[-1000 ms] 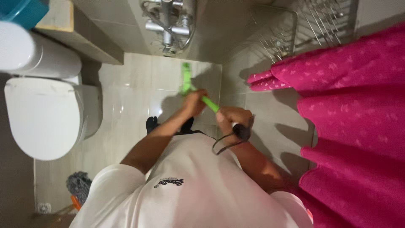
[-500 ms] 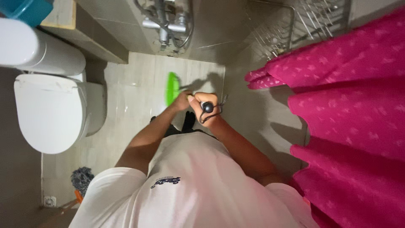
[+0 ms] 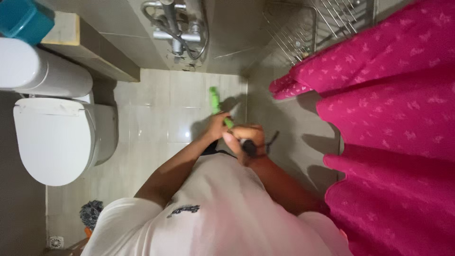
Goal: The person scrubs the bathroom floor using a long-handled squeegee, moving it across the tiles in short strokes.
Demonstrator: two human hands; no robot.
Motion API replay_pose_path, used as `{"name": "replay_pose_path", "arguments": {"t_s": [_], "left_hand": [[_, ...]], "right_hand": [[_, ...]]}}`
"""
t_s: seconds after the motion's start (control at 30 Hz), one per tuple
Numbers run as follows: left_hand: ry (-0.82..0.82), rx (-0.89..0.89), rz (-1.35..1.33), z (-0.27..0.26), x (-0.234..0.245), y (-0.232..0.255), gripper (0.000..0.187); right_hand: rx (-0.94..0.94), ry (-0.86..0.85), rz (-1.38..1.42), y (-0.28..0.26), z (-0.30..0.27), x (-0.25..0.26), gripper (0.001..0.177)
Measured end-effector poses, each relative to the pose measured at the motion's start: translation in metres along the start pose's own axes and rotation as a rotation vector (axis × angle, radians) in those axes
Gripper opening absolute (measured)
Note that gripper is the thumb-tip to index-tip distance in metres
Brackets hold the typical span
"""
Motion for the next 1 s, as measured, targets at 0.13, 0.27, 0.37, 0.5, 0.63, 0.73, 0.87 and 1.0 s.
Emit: {"name": "replay_pose_path", "arguments": {"t_s": [0.13, 0.27, 0.37, 0.5, 0.63, 0.73, 0.87, 1.0], "left_hand": [[0.104, 0.351, 0.039, -0.049, 0.053, -0.039, 0.028], [-0.020, 0.528, 0.200, -0.063, 0.082, -0.102, 0.023], [-0.046, 0.332, 0.138, -0.066, 0.064, -0.122, 0.023], [-0.151, 0.157, -0.167, -0.069, 0.021, -0.100, 0.022], [-0.288, 0.233, -0.638, -0.074, -0.015, -0.043, 0.020], [-0.327, 0.310, -0.785, -0.075, -0.014, -0.002, 0.019], [-0.321, 0.199, -0.378, -0.081, 0.003, 0.030, 0.019], [-0.136, 0.090, -0.025, -0.103, 0.022, 0.044, 0.018]], "right_hand": [[-0.090, 0.003, 0.187, 0.022, 0.002, -0.011, 0.047], [-0.135, -0.025, 0.428, 0.043, 0.003, -0.046, 0.041], [-0.131, -0.050, 0.352, 0.050, -0.001, -0.069, 0.038], [-0.138, -0.086, 0.108, 0.035, -0.019, -0.095, 0.038], [0.034, -0.012, -0.051, 0.011, -0.026, -0.108, 0.036], [0.202, 0.052, -0.129, -0.002, -0.030, -0.106, 0.036], [0.041, -0.002, -0.116, -0.022, -0.050, -0.094, 0.039], [0.024, -0.002, 0.043, -0.046, -0.091, -0.060, 0.045]]}}
Point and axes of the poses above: each hand's wrist, its own z-axis towards the middle knuckle, its own x-axis out of the back of the hand, y = z × x, the point moved 3 cm from there along z, towards the middle knuckle, and after that the axes turned 9 degrees about z, right-handed, at the moved point
